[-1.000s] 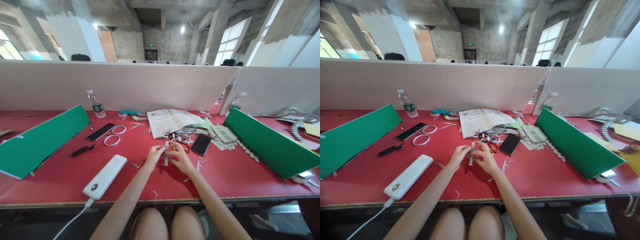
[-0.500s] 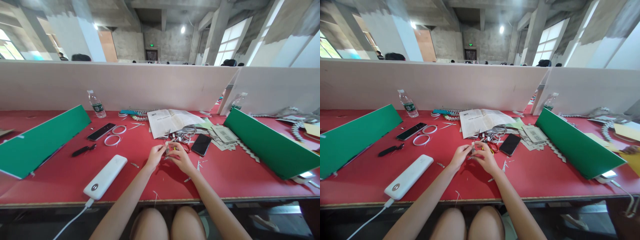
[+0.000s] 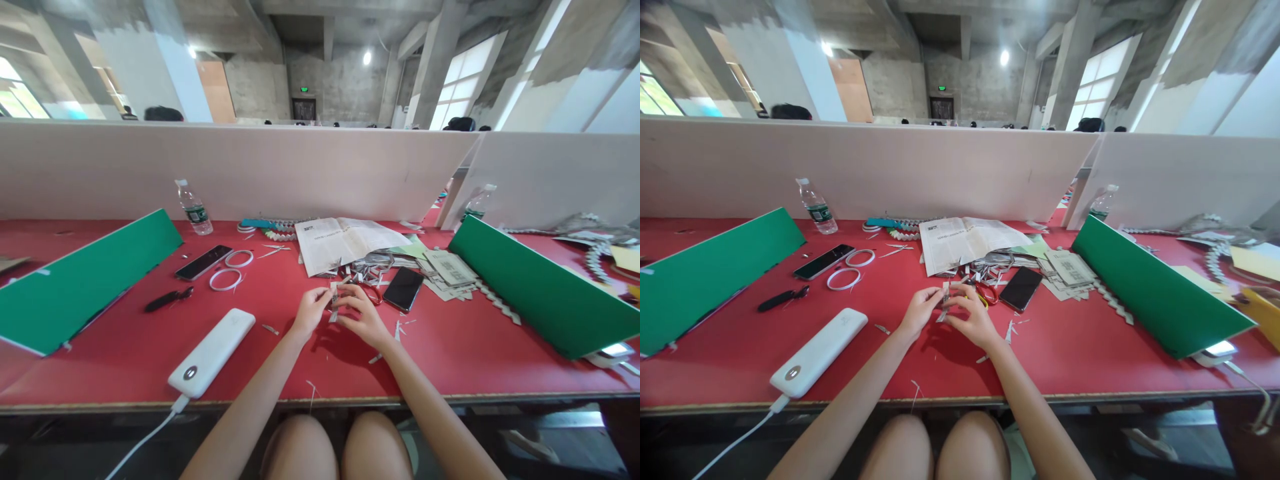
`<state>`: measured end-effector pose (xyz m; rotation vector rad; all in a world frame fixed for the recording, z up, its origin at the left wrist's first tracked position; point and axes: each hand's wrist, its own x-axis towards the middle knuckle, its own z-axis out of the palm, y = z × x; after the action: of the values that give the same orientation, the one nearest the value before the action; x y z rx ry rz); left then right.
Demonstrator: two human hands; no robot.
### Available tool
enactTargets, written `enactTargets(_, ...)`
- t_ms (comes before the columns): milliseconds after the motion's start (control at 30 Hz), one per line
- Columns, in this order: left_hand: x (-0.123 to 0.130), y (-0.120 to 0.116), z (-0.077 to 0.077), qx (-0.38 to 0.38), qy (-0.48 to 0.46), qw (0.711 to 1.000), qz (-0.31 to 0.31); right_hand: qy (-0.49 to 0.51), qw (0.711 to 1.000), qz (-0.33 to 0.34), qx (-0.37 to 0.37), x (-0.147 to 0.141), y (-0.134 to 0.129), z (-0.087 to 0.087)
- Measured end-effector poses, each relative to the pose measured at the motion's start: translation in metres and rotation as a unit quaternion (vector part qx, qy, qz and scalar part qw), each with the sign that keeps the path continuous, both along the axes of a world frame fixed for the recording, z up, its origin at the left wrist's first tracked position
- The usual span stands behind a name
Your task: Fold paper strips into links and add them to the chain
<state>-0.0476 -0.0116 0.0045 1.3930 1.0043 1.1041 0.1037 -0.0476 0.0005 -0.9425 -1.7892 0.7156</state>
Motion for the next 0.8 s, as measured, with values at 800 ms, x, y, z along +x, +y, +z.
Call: enactTargets(800,0.006,-0.013,0.003,0.189,0.201,0.957,-0.094,0.096,0.987,-0.076,-0.100,0.004,0.010,-0.006)
